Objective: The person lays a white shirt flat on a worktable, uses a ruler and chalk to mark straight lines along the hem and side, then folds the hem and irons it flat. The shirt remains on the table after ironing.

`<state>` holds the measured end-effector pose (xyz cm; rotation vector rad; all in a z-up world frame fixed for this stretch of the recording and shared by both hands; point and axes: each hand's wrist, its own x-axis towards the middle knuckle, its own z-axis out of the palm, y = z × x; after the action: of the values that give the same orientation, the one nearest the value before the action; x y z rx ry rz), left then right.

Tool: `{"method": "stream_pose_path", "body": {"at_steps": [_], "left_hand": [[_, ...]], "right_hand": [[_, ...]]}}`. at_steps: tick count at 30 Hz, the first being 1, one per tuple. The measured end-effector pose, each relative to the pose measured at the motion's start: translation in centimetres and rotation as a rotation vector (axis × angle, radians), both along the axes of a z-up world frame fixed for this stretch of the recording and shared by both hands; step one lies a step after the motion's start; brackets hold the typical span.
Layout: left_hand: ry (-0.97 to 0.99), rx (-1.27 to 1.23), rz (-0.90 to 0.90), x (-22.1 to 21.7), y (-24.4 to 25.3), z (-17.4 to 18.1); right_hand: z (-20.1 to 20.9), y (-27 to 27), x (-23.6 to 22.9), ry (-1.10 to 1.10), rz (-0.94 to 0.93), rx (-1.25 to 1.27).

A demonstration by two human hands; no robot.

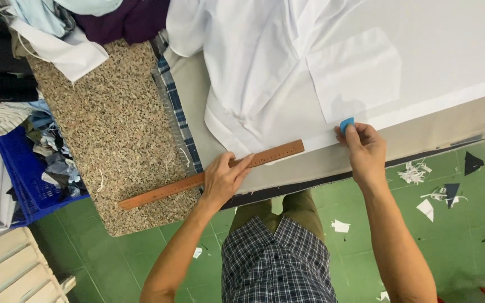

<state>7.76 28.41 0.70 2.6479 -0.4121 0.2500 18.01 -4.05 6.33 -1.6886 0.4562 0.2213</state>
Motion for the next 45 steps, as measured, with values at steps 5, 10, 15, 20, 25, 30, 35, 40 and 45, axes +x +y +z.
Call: {"method": "stream_pose_path", "body": {"at_steps": [5,10,15,20,25,30,35,40,45], "left_hand": [[0.04,-0.01,-0.008,0.2,0.4,-0.1],[0.059,-0.041,-0.023,0.2,0.9,0.0],[0.109,-0.011,-0.033,0.1,1.2,-0.4],[0.102,0.019,-0.024,-0.1,0.9,-0.9],[0.122,0.025,-0.03,0.0,0.6,-0.1],[0.131,0.018,-0.041,0.4,0.7,-0.2],[0.167,-0.013,-0.034,0.5,0.7,0.9],[0.189,-0.006,-0.028,0.6,0.6,1.3],[0.187,0.011,-0.018,0.5,0.5,1.1]], "right_hand": [[-1.0,0.8,-1.7,-0.159,0.098,-0.102],[-1.2,2.2,-4.0,-0.223,0.136,-0.191],[-1.9,2.7,-5.7,-0.241,0.148,-0.228],[-2.0,3.4,-6.3,-0.309,0.194,-0.277],[-3.0,3.1,-6.5,-0.326,0.21,-0.386],[-3.5,3.2,-6.6,-0.365,0.234,-0.479],[-4.3,3.4,-6.8,-0.419,0.288,-0.597],[-4.9,3.4,-6.9,-0.448,0.318,-0.665],[-5.1,3.5,-6.9,-0.459,0.337,-0.708]]}}
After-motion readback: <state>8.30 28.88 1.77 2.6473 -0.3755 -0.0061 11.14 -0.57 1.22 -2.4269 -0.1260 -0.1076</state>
